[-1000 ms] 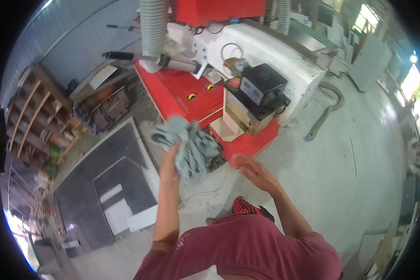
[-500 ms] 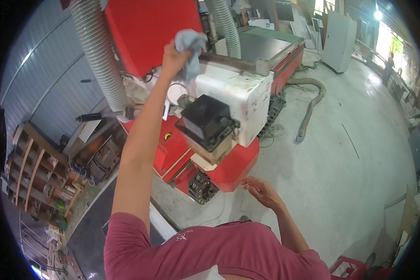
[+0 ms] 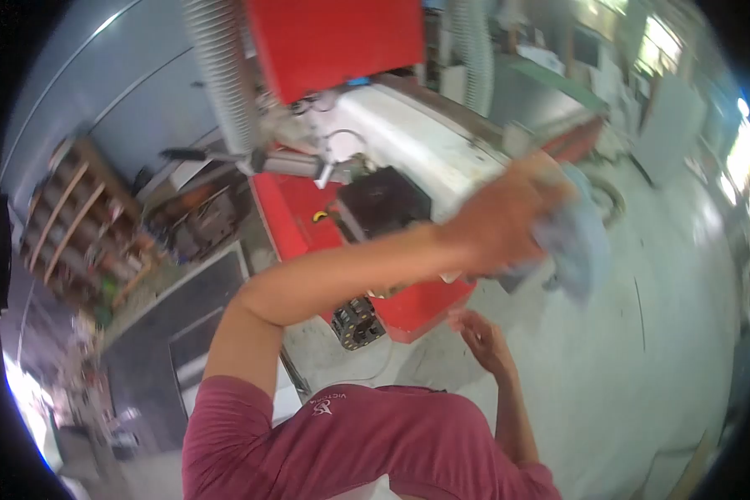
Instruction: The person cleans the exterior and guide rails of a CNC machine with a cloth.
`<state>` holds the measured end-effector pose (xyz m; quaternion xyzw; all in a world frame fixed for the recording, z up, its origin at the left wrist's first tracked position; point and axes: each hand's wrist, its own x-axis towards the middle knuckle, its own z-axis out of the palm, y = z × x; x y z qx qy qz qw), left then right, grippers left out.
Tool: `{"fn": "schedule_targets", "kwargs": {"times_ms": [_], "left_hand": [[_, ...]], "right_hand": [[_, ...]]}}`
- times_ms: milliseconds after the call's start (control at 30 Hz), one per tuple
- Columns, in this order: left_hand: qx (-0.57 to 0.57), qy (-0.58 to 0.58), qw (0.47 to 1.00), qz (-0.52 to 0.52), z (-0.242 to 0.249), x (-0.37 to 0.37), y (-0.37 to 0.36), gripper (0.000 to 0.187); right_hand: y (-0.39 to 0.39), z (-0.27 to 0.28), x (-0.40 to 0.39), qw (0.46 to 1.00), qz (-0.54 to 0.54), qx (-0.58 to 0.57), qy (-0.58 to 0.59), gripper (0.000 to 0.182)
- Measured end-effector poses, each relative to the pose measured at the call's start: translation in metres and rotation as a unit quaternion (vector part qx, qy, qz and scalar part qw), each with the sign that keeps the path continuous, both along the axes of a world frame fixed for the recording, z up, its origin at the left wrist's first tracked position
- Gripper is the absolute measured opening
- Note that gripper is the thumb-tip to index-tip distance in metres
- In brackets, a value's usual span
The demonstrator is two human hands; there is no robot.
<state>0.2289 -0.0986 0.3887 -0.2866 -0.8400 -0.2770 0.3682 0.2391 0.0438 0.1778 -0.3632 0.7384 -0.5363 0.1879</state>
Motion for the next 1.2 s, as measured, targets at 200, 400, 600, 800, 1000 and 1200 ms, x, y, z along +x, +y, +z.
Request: {"fn": "schedule_targets", "kwargs": {"times_ms": [200, 400, 600, 800, 1000, 1200], "left_hand": [[-0.219, 0.083, 0.942, 0.240, -0.113, -0.047, 0.045, 0.016], [-0.117, -0.297, 0.948, -0.006, -0.109, -0.007, 0.037, 0.049], [-0.058, 0.166, 0.982, 0.065, 0.072, 0.026, -0.016, 0.046], [-0.252, 0.379, 0.801, 0.388, 0.239, -0.034, -0.164, 0.050], [-0.335, 0.403, 0.695, 0.493, 0.278, -0.082, -0.312, 0.034], [-0.301, 0.368, 0.729, 0.493, 0.149, -0.051, -0.318, 0.034]], "right_hand": [[-0.029, 0.000, 0.007, 0.991, 0.127, 0.030, -0.023, 0.022], [-0.031, -0.042, 0.012, 0.964, 0.237, 0.096, 0.069, 0.024], [-0.032, -0.034, 0.007, 0.951, 0.255, 0.158, 0.075, 0.025], [-0.025, -0.051, -0.002, 0.963, 0.207, 0.155, 0.078, 0.026], [-0.007, -0.095, 0.004, 0.980, 0.133, 0.132, 0.068, 0.028], [0.018, -0.242, -0.020, 0.961, 0.086, 0.103, -0.242, 0.032]]}}
